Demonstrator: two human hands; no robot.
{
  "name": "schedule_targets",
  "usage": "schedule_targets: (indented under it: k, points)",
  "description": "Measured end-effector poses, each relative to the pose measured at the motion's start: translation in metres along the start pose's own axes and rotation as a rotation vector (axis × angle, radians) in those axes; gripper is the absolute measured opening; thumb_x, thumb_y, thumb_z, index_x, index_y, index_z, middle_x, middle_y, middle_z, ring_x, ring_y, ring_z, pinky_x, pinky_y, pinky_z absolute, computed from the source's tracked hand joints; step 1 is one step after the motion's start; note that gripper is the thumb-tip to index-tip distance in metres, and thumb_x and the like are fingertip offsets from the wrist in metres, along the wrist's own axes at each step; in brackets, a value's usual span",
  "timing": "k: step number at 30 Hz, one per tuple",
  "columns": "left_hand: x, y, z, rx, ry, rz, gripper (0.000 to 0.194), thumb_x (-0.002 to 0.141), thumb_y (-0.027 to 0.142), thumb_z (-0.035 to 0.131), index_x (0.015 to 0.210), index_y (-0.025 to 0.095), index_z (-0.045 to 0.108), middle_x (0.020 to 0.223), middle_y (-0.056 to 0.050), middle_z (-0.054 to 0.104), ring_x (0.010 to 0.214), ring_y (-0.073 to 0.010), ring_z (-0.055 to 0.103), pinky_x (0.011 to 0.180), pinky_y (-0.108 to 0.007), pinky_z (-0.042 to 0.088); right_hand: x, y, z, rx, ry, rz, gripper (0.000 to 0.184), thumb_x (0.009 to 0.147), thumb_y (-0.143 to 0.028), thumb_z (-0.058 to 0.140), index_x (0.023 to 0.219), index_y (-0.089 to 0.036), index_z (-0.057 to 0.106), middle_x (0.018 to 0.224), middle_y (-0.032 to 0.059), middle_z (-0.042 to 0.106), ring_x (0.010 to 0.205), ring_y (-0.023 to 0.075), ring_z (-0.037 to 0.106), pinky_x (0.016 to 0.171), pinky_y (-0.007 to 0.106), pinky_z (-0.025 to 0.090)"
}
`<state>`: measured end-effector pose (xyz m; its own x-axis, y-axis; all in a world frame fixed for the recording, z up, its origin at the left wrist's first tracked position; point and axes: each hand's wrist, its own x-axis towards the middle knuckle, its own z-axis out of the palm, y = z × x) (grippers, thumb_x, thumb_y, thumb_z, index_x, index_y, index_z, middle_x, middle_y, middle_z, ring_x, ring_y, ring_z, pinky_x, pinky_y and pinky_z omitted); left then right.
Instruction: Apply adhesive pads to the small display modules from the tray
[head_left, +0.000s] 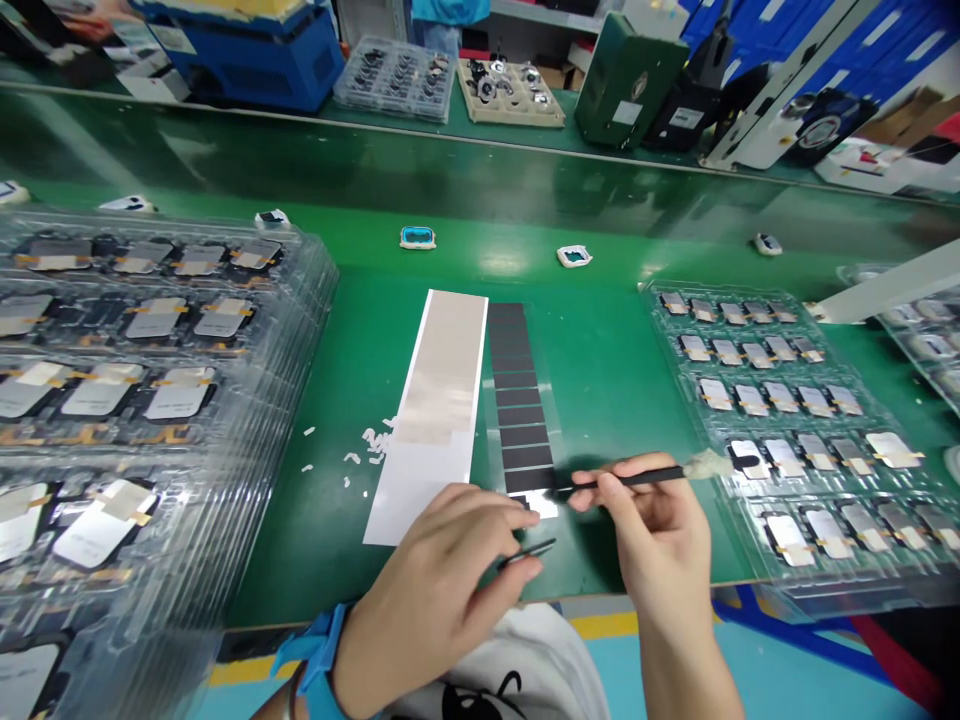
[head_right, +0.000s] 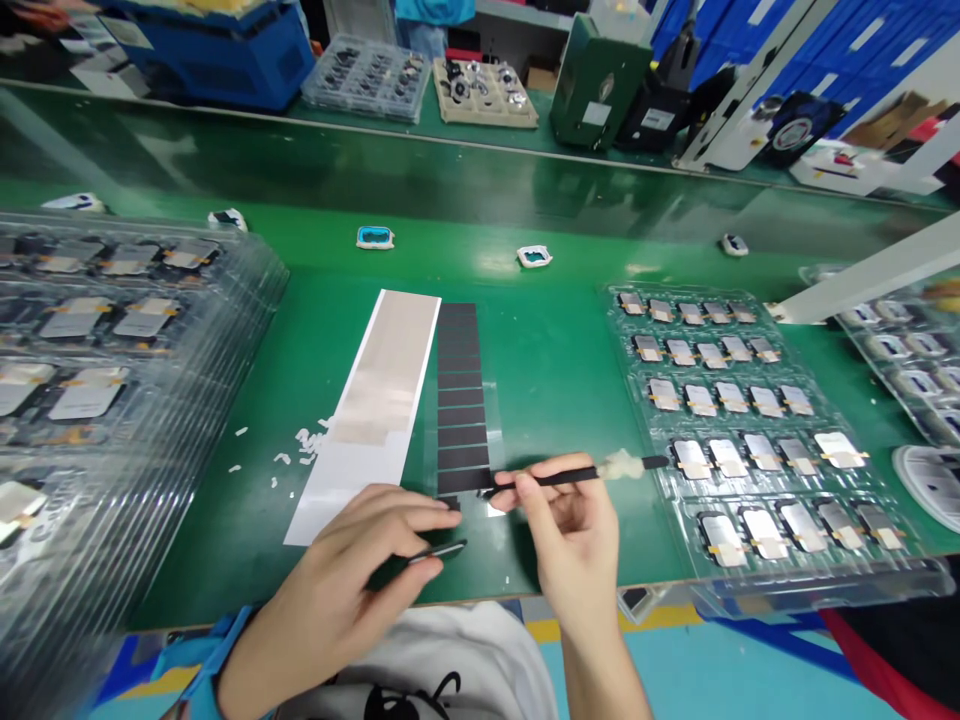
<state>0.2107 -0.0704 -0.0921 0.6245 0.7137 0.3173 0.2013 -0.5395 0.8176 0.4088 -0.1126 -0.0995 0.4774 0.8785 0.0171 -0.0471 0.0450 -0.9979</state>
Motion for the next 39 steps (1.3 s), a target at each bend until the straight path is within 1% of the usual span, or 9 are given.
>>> schedule_targets:
  k: [4, 8, 13, 17, 20, 24, 27, 31, 39]
  points:
    - [-0.006, -0.001, -0.002, -0.096, 0.316, -0.114, 0.017, 0.095, 0.007, 0.054, 0.088, 0.022, 0.053, 0.087, 0.0, 0.065, 0.083, -0.0157, 0.061, 0.073, -0.03, 0.049, -0.009, -0.003, 0.008, 0.228, -0.013, 0.121, 0.014, 0.088, -0.027, 0.074, 0.089, -0.021, 0.061, 0.077, 0.0023, 0.079, 0.072, 0.0208, 0.079, 0.067, 0.028, 0.067]
    - [-0.007, -0.003, -0.001, -0.076, 0.425, -0.157, 0.016, 0.094, 0.009, 0.057, 0.086, 0.023, 0.057, 0.079, 0.002, 0.063, 0.076, -0.0146, 0.061, 0.07, -0.028, 0.048, -0.023, -0.007, 0.03, 0.343, -0.062, 0.159, 0.01, 0.091, -0.027, 0.07, 0.091, -0.022, 0.061, 0.079, 0.0017, 0.08, 0.083, 0.0234, 0.079, 0.07, 0.029, 0.068]
    - [-0.001, 0.001, -0.004, 0.009, 0.428, -0.189, 0.017, 0.09, 0.014, 0.069, 0.078, 0.021, 0.058, 0.074, 0.004, 0.071, 0.067, -0.0126, 0.067, 0.065, -0.024, 0.052, -0.028, -0.011, 0.044, 0.316, -0.034, 0.085, 0.007, 0.095, -0.023, 0.066, 0.094, -0.024, 0.059, 0.084, 0.0012, 0.08, 0.086, 0.0217, 0.079, 0.072, 0.029, 0.068]
    - [0.006, 0.004, -0.003, 0.086, 0.372, -0.144, 0.027, 0.089, 0.018, 0.073, 0.069, 0.02, 0.055, 0.081, 0.0, 0.076, 0.075, -0.0161, 0.072, 0.067, -0.026, 0.054, -0.027, -0.017, 0.046, 0.244, 0.004, -0.076, 0.008, 0.097, -0.017, 0.06, 0.097, -0.025, 0.059, 0.088, 0.0006, 0.078, 0.093, 0.0196, 0.078, 0.079, 0.03, 0.067]
    - [0.009, 0.003, -0.001, 0.19, 0.303, -0.101, 0.027, 0.093, 0.02, 0.068, 0.069, 0.02, 0.055, 0.073, -0.001, 0.071, 0.067, -0.0158, 0.065, 0.06, -0.027, 0.05, -0.027, -0.022, 0.049, 0.192, 0.022, -0.211, 0.013, 0.097, -0.012, 0.058, 0.097, -0.025, 0.059, 0.089, 0.0004, 0.076, 0.092, 0.0174, 0.077, 0.087, 0.035, 0.066]
    - [0.009, 0.0, 0.001, 0.238, 0.225, -0.172, 0.023, 0.096, 0.022, 0.062, 0.074, 0.02, 0.056, 0.065, 0.002, 0.062, 0.057, -0.0135, 0.057, 0.052, -0.025, 0.043, -0.029, -0.022, 0.055, 0.163, -0.001, -0.333, 0.017, 0.096, -0.007, 0.057, 0.098, -0.024, 0.059, 0.088, 0.0011, 0.074, 0.093, 0.0184, 0.076, 0.087, 0.04, 0.067]
    - [0.009, 0.0, 0.0, 0.146, 0.193, -0.224, 0.007, 0.096, 0.017, 0.059, 0.091, 0.021, 0.06, 0.076, 0.002, 0.066, 0.066, -0.0136, 0.062, 0.059, -0.023, 0.048, -0.029, -0.018, 0.059, 0.145, -0.026, -0.402, 0.02, 0.095, -0.005, 0.055, 0.101, -0.024, 0.059, 0.088, 0.0012, 0.073, 0.092, 0.0184, 0.076, 0.084, 0.04, 0.068]
    - [0.007, -0.001, -0.002, 0.087, 0.132, -0.19, 0.024, 0.1, 0.014, 0.048, 0.118, 0.022, 0.062, 0.096, -0.003, 0.069, 0.088, -0.0169, 0.067, 0.077, -0.026, 0.054, -0.027, -0.012, 0.067, 0.147, -0.047, -0.47, 0.022, 0.095, -0.004, 0.054, 0.104, -0.024, 0.057, 0.09, 0.0017, 0.072, 0.092, 0.0174, 0.076, 0.083, 0.038, 0.069]
    - [0.005, 0.0, -0.002, 0.115, 0.083, -0.251, 0.044, 0.103, 0.015, 0.037, 0.145, 0.024, 0.047, 0.099, -0.006, 0.064, 0.091, -0.0213, 0.064, 0.078, -0.033, 0.053, -0.027, -0.001, 0.075, 0.078, 0.028, -0.517, 0.017, 0.096, -0.009, 0.056, 0.103, -0.025, 0.053, 0.088, 0.0022, 0.073, 0.088, 0.0216, 0.077, 0.079, 0.049, 0.07]
